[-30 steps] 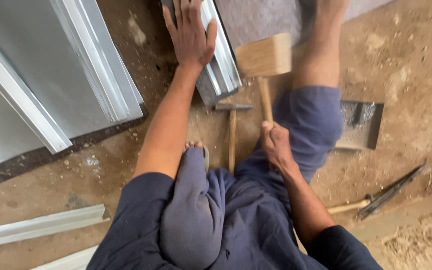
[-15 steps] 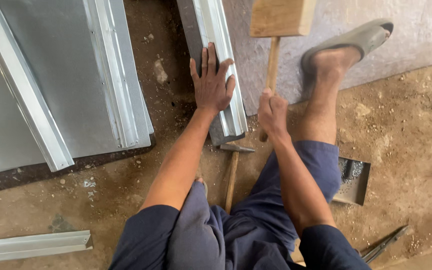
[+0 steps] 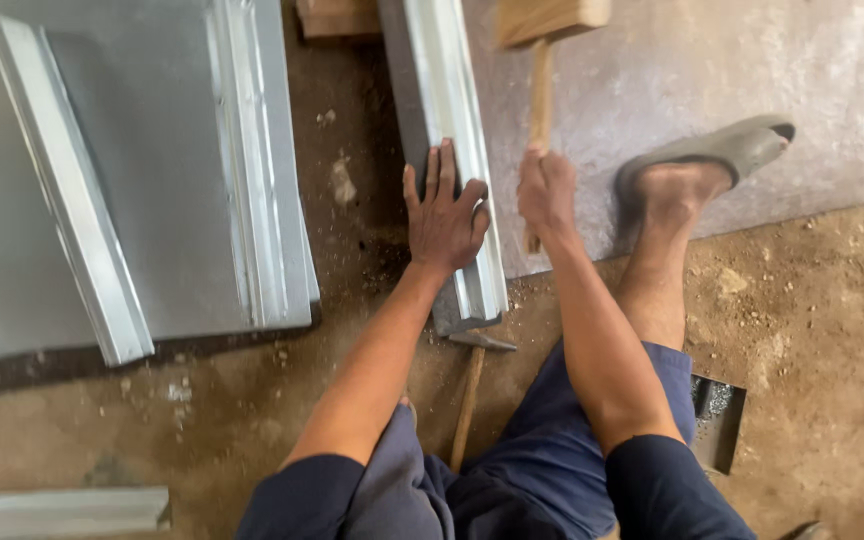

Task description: The person sits on the ground and hammers the edges of corrugated metal sheets with a mallet and a small hammer to bend and form the sheet edges, repositioning the sheets and stacking finished pieces aside as they work.

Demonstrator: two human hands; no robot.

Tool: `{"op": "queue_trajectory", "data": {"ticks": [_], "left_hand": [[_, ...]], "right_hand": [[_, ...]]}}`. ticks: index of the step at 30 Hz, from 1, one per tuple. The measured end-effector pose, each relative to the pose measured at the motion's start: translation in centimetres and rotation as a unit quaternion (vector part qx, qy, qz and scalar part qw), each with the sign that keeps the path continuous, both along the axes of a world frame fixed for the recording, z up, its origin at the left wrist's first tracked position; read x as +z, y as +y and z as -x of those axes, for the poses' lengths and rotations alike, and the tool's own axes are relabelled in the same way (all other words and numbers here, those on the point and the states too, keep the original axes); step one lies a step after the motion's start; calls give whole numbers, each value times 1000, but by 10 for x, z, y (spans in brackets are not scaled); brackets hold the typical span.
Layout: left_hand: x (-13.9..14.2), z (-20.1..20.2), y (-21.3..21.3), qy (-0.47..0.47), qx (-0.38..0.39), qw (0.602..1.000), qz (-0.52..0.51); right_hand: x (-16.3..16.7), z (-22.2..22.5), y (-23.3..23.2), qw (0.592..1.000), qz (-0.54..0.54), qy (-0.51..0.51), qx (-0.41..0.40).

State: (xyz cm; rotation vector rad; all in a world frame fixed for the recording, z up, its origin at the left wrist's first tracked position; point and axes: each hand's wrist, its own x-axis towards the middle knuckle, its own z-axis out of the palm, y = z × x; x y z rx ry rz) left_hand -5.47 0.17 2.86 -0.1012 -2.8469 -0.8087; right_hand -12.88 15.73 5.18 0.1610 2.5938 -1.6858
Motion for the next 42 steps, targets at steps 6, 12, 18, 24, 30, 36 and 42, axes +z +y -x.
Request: {"op": "queue_trajectory", "data": {"ticks": [6,12,18,24,30,36,42], "left_hand": [[-1,0,-1,-4,-5,1000,-12],[6,0,-10,-78,-14,997,-5],[-4,-13,-19,-54,17,997,-58],[-40,-84,-86,-115,135,933,-313],[-36,-227,-193,-174,225,933,-219],[-23,-362,-320,115,540,800,-235],[1,-478,-409,84,796,574,-172]], "right_hand": [[-17,15,5,993,22,-112,14],[-54,-102,62,904,369,-186,-110],[-65,-218,95,982,-117,-136,64],[-78,-316,115,997,53,5,-50],[-89,-320,112,996,76,-46,-5],[-71,-315,94,987,111,-88,70],[-75,-311,77,986,71,-99,110]]}}
